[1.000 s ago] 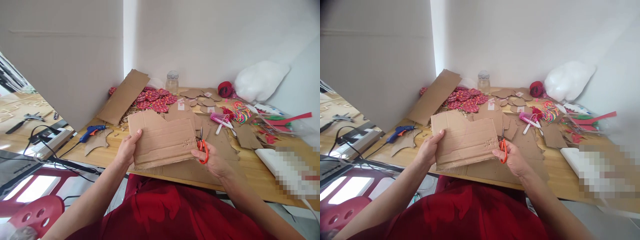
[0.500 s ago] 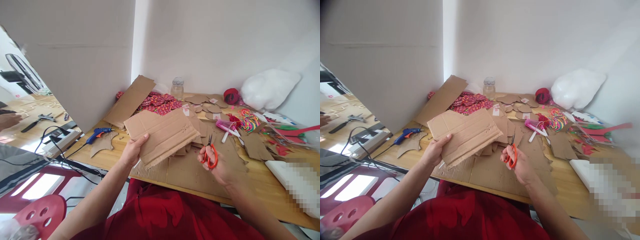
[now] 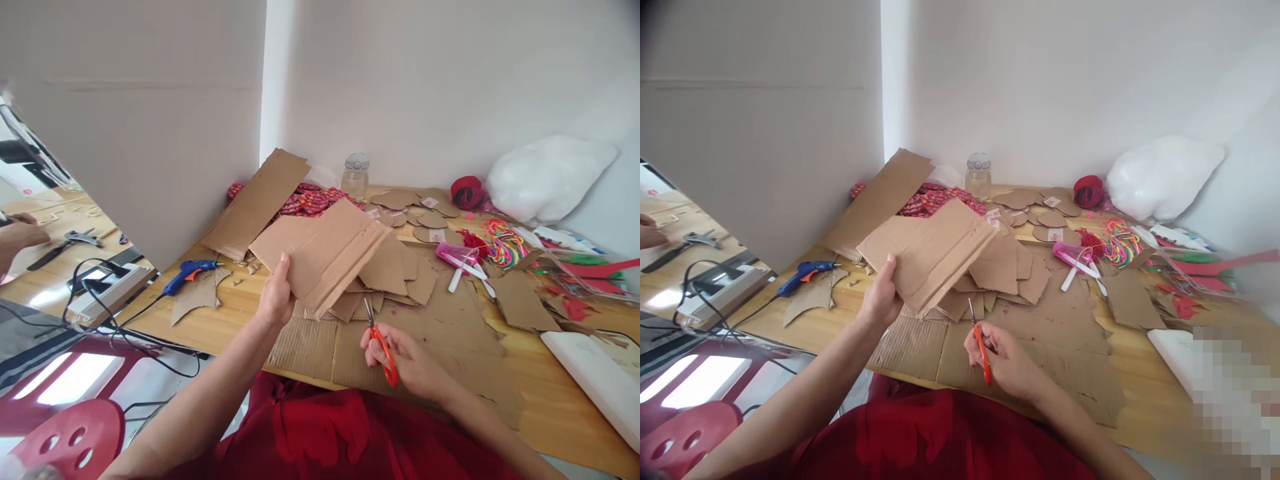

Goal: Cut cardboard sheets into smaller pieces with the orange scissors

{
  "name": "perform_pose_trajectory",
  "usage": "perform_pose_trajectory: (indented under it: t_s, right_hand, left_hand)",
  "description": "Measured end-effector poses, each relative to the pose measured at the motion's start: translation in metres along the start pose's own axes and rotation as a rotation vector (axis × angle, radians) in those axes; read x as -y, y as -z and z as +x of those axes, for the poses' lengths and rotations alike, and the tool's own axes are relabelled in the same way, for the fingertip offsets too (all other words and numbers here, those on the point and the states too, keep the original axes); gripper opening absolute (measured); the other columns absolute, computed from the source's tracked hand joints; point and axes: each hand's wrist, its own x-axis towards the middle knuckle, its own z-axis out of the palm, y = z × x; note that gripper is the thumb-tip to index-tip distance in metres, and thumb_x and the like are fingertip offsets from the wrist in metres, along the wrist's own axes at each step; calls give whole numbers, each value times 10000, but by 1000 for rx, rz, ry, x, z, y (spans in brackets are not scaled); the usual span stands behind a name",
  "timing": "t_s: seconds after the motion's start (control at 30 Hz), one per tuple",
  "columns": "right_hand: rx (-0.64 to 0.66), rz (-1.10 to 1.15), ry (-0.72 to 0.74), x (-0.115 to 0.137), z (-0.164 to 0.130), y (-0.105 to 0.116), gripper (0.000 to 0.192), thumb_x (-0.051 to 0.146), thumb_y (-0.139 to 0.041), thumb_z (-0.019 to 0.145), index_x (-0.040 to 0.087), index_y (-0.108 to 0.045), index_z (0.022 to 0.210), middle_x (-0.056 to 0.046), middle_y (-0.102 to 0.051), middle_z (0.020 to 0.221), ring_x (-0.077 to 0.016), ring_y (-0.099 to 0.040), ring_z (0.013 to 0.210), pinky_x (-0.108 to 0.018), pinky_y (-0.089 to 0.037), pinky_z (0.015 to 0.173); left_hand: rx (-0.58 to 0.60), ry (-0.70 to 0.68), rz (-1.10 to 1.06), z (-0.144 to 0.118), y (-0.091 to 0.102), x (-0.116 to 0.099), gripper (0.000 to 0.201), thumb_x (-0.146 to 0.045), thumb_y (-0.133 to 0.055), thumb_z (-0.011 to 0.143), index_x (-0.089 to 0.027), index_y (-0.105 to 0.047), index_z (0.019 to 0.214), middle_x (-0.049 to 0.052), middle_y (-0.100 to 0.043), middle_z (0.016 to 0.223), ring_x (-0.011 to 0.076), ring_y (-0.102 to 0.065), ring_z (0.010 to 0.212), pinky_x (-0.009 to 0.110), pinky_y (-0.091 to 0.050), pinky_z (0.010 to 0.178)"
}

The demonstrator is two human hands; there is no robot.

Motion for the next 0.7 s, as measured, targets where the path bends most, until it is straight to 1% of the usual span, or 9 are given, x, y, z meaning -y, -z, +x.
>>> perform_pose_trajectory:
  t_s: [0.03,0.1,0.13,0.23,0.3,0.37,0.53,0.63,0.7]
  right_hand:
    - [7,-7,5,-1,3,-3,306,478,-632,922,194,-537,860,16,-518,728,-138,-450,686,-270,-349,647]
    - [-1,-26,5,-2,9,-9,236,400,-627,932,195,-528,871,23,-509,748,-128,-429,682,-265,-342,642]
    - [-10,-34,4,-2,12,-12,212,371,-622,936,195,-522,873,26,-506,754,-123,-415,677,-261,-335,634]
    - [-31,-38,32,3,23,-18,201,367,-578,968,202,-501,883,34,-486,753,-118,-382,663,-254,-319,607]
    - [-56,-53,82,11,31,-19,265,424,-537,994,209,-473,854,36,-473,748,-118,-364,649,-255,-313,589]
    - [-121,-96,138,21,39,-18,353,506,-498,1006,215,-438,815,35,-459,737,-120,-354,642,-258,-316,583]
    - [-297,-212,195,36,57,-10,466,649,-410,998,218,-435,821,40,-445,697,-128,-378,625,-269,-324,582]
    - [-352,-236,224,32,62,-5,487,663,-388,1000,215,-449,821,32,-480,709,-129,-409,627,-273,-336,586]
    - [-369,-233,223,25,64,-2,486,658,-385,1004,214,-457,822,25,-506,726,-132,-430,640,-273,-346,592]
  left_hand:
    - [11,-17,-5,1,-7,2,436,-547,-767,789,-152,-696,957,15,-687,761,98,-586,542,175,-422,393]
    - [66,-53,-5,-1,-23,6,452,-553,-803,743,-138,-687,879,-8,-635,716,62,-504,484,158,-298,325]
    - [95,-70,-12,-3,-31,8,439,-518,-834,718,-134,-692,876,1,-651,759,60,-520,510,152,-306,330]
    - [137,-80,-51,-12,-52,14,419,-371,-910,645,-134,-726,938,51,-711,993,95,-631,684,162,-473,442]
    - [149,-58,-83,-17,-63,19,426,-329,-930,605,-135,-738,931,59,-718,1038,113,-653,736,182,-524,494]
    - [165,-42,-117,-19,-71,24,428,-311,-944,570,-136,-741,904,56,-728,1009,118,-659,740,185,-523,507]
    - [171,11,-147,-19,-81,38,433,-338,-955,542,-117,-739,844,40,-720,832,96,-621,629,199,-497,532]
    - [183,24,-107,-18,-79,48,393,-383,-942,562,-117,-702,723,0,-653,656,78,-556,537,208,-459,527]
    - [192,27,-73,-17,-76,54,389,-402,-932,573,-122,-677,661,-10,-621,590,86,-548,524,217,-450,529]
